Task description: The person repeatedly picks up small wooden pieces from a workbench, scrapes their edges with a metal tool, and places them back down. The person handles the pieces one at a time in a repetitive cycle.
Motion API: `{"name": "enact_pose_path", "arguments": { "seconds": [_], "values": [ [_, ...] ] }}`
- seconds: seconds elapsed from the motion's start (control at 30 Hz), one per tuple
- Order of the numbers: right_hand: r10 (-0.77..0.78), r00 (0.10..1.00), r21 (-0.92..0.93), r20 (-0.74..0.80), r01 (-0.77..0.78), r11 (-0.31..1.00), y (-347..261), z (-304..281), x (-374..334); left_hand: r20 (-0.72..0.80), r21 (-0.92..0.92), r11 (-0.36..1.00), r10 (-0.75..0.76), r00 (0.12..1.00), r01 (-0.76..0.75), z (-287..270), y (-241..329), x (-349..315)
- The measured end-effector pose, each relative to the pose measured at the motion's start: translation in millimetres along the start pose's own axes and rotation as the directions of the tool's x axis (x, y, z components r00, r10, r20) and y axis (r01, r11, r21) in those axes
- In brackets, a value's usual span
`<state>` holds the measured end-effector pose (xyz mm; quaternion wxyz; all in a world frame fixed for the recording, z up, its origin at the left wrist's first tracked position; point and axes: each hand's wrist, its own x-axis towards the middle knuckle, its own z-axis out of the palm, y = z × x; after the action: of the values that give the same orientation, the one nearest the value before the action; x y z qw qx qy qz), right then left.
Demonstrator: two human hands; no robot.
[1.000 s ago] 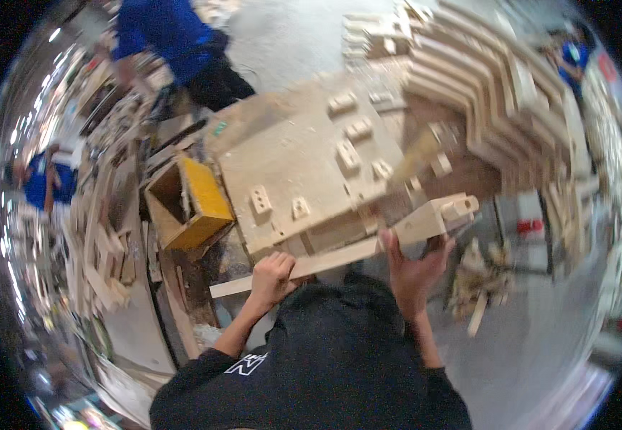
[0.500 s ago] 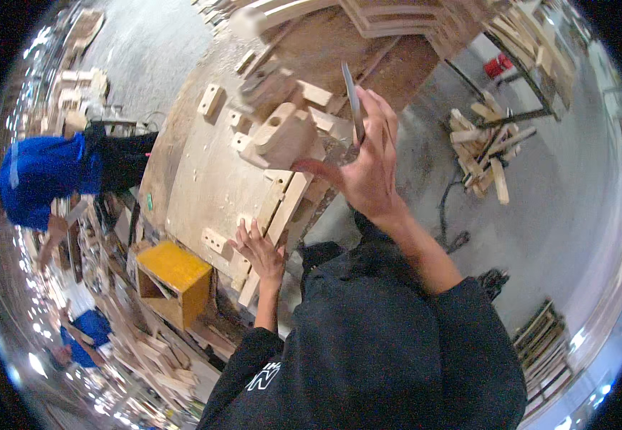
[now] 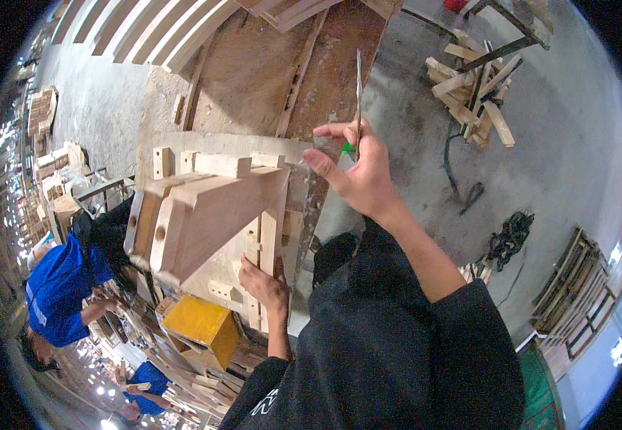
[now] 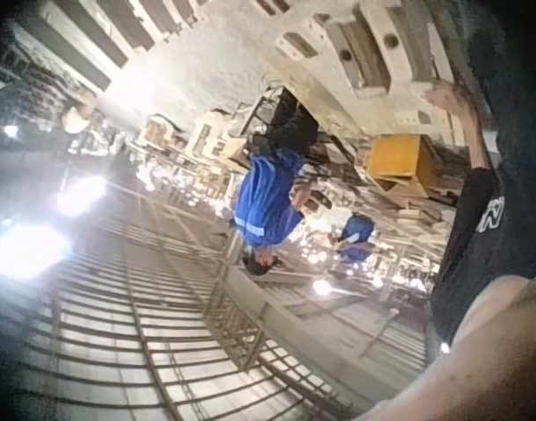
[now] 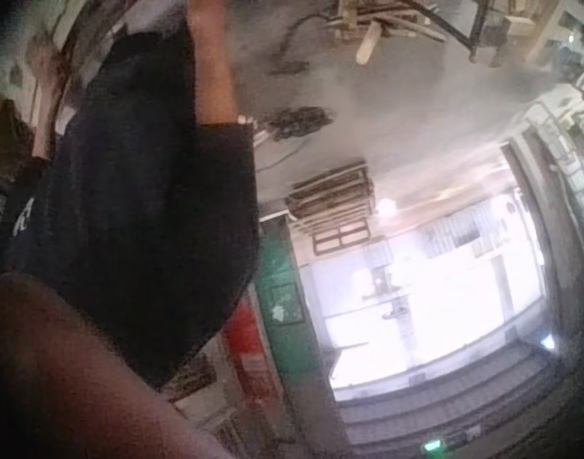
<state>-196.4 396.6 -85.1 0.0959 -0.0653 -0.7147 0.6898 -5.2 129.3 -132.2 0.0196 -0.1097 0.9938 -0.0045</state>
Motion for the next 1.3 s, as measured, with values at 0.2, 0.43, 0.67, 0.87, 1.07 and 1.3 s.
{"name": "enact_pose_path", "arguments": {
  "seconds": [0.2,0.43,0.67,0.87,1.07,1.3],
  "values": [
    [0.04,0.999,0.04,0.014,-0.04,0.998,20,5,-7,-0.008,-0.067,0.997,0.023,1.0,-0.024,-1,3,2],
    [0.047,0.975,0.306,0.216,-0.113,0.945,-1,20,-3,0.013,-0.135,0.99,0.054,0.998,-0.051,-6,4,4],
    [-0.402,0.87,0.342,0.286,0.299,0.891,-61,72,2,-0.086,-0.21,0.977,0.018,0.996,-0.036,-6,-4,-2],
    [-0.609,0.79,0.253,0.07,0.577,0.777,-46,95,-13,-0.118,-0.211,0.976,-0.083,0.99,0.057,-3,0,1],
    [-0.391,0.918,-0.016,0.068,0.393,0.92,-51,111,-27,-0.143,-0.204,0.836,-0.541,0.829,0.51,-11,-10,-53],
    [-0.504,0.853,-0.112,0.132,0.518,0.848,-58,120,-35,0.05,-0.64,0.226,-0.942,0.333,0.735,34,-53,-156]
  ]
}}
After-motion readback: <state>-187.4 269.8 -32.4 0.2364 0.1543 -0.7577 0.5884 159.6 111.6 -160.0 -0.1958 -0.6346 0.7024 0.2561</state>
